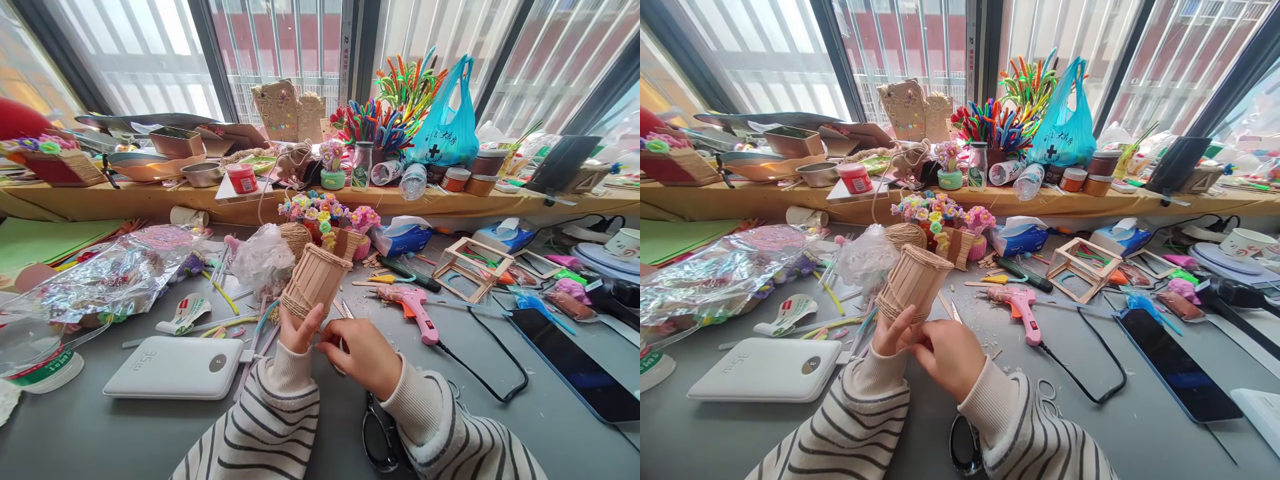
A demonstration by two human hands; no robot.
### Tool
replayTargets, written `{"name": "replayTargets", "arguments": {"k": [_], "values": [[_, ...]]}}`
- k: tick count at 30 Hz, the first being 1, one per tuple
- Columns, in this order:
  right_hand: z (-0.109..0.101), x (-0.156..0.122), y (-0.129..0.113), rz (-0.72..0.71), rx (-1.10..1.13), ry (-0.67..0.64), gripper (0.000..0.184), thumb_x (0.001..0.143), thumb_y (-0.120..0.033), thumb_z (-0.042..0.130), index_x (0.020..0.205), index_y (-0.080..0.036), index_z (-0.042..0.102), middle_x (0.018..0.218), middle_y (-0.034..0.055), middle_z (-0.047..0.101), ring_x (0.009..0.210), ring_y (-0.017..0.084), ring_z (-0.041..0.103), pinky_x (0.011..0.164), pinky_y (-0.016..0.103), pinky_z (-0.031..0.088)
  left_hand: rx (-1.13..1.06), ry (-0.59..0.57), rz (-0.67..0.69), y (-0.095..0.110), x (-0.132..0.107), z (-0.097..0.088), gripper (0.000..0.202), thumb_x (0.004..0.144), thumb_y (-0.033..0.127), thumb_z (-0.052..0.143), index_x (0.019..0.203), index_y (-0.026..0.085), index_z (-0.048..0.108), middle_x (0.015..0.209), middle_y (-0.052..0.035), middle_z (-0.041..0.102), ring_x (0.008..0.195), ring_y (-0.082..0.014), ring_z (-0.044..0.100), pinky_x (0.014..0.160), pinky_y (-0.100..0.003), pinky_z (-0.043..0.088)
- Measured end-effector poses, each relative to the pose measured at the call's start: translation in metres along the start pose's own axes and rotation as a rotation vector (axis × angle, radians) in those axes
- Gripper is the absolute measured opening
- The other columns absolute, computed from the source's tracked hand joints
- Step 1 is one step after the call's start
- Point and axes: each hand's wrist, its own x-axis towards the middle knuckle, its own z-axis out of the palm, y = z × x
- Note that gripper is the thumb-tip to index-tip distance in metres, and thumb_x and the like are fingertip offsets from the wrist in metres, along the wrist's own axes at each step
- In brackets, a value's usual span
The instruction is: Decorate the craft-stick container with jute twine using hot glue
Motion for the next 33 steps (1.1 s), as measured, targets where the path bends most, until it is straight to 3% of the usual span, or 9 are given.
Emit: {"name": "replayTargets", "arguments": {"k": [4,8,15,18,20,23,26,29,33], "values": [[-0.002,0.003,0.007,0.068,-0.096,-0.018,0.013,0.075,-0.026,0.053,0.071,-0.018,0.063,0.069,0.0022,0.065,0.061,0.013,0.055,0.056,0.022,0.035,-0.107,0.016,-0.069,0.011,-0.003,0.003,0.069,0.056,0.029,0.070,0.117,0.024,0.039,0.110,-0.0073,0.056,0.096,-0.0219,0.056,0.072,-0.029,0.050],[-0.010,0.006,0.020,0.194,-0.170,0.060,0.015,0.073,-0.026,0.054,0.064,-0.018,0.061,0.067,0.0056,0.065,0.062,0.016,0.056,0.055,0.025,0.035,-0.198,0.007,-0.008,0.024,-0.007,0.008,0.070,0.058,0.026,0.068,0.121,0.026,0.037,0.113,-0.0084,0.054,0.096,-0.0221,0.057,0.071,-0.027,0.052],[-0.033,0.011,0.037,0.223,-0.014,0.246,0.023,0.082,-0.031,0.040,0.075,-0.015,0.054,0.063,0.0042,0.061,0.059,0.013,0.058,0.057,0.026,0.044,-0.193,-0.047,0.023,0.032,-0.010,0.011,0.071,0.062,0.026,0.065,0.125,0.027,0.032,0.112,-0.0080,0.057,0.096,-0.0220,0.058,0.070,-0.026,0.052],[-0.037,0.011,0.039,0.081,0.353,0.389,0.029,0.082,-0.035,0.039,0.102,-0.015,0.046,0.096,0.0093,0.060,0.078,0.014,0.061,0.061,0.025,0.049,-0.149,-0.058,0.054,0.031,-0.010,0.009,0.073,0.062,0.029,0.065,0.126,0.029,0.030,0.116,-0.0067,0.054,0.100,-0.0233,0.055,0.074,-0.030,0.051],[-0.036,0.012,0.042,0.020,0.502,0.437,0.054,0.076,-0.032,0.049,0.123,-0.019,0.028,0.123,0.0130,0.044,0.095,0.016,0.056,0.069,0.028,0.050,-0.127,-0.048,0.087,0.028,-0.008,0.007,0.074,0.061,0.031,0.066,0.125,0.030,0.030,0.121,-0.0064,0.050,0.104,-0.0247,0.053,0.079,-0.033,0.049],[-0.035,0.013,0.046,0.131,0.385,0.439,0.080,0.070,-0.028,0.055,0.133,-0.019,0.007,0.130,0.0161,0.034,0.091,0.017,0.055,0.072,0.033,0.050,-0.072,-0.011,0.136,0.021,-0.007,0.005,0.074,0.059,0.033,0.067,0.123,0.025,0.030,0.122,-0.0103,0.046,0.105,-0.0265,0.051,0.087,-0.038,0.044],[-0.038,0.011,0.045,0.196,0.179,0.532,0.065,0.072,-0.033,0.054,0.128,-0.014,0.028,0.108,0.0133,0.048,0.068,0.013,0.053,0.068,0.035,0.048,0.037,0.034,0.227,0.016,-0.009,0.008,0.073,0.057,0.029,0.070,0.116,0.021,0.029,0.118,-0.0117,0.046,0.107,-0.0248,0.049,0.091,-0.038,0.041],[-0.045,0.007,0.034,0.093,0.153,0.605,0.036,0.076,-0.043,0.048,0.098,-0.016,0.057,0.095,0.0082,0.050,0.064,0.011,0.048,0.062,0.029,0.046,0.140,0.038,0.303,0.014,-0.014,0.013,0.071,0.054,0.024,0.071,0.110,0.022,0.027,0.118,-0.0114,0.043,0.107,-0.0230,0.048,0.088,-0.035,0.042],[-0.052,0.001,0.020,-0.043,0.231,0.610,0.034,0.071,-0.047,0.055,0.092,-0.020,0.058,0.099,0.0061,0.050,0.085,0.015,0.050,0.068,0.027,0.046,0.281,-0.008,0.350,0.013,-0.023,0.018,0.074,0.050,0.021,0.070,0.111,0.021,0.028,0.117,-0.0129,0.041,0.105,-0.0250,0.049,0.080,-0.034,0.047]]}}
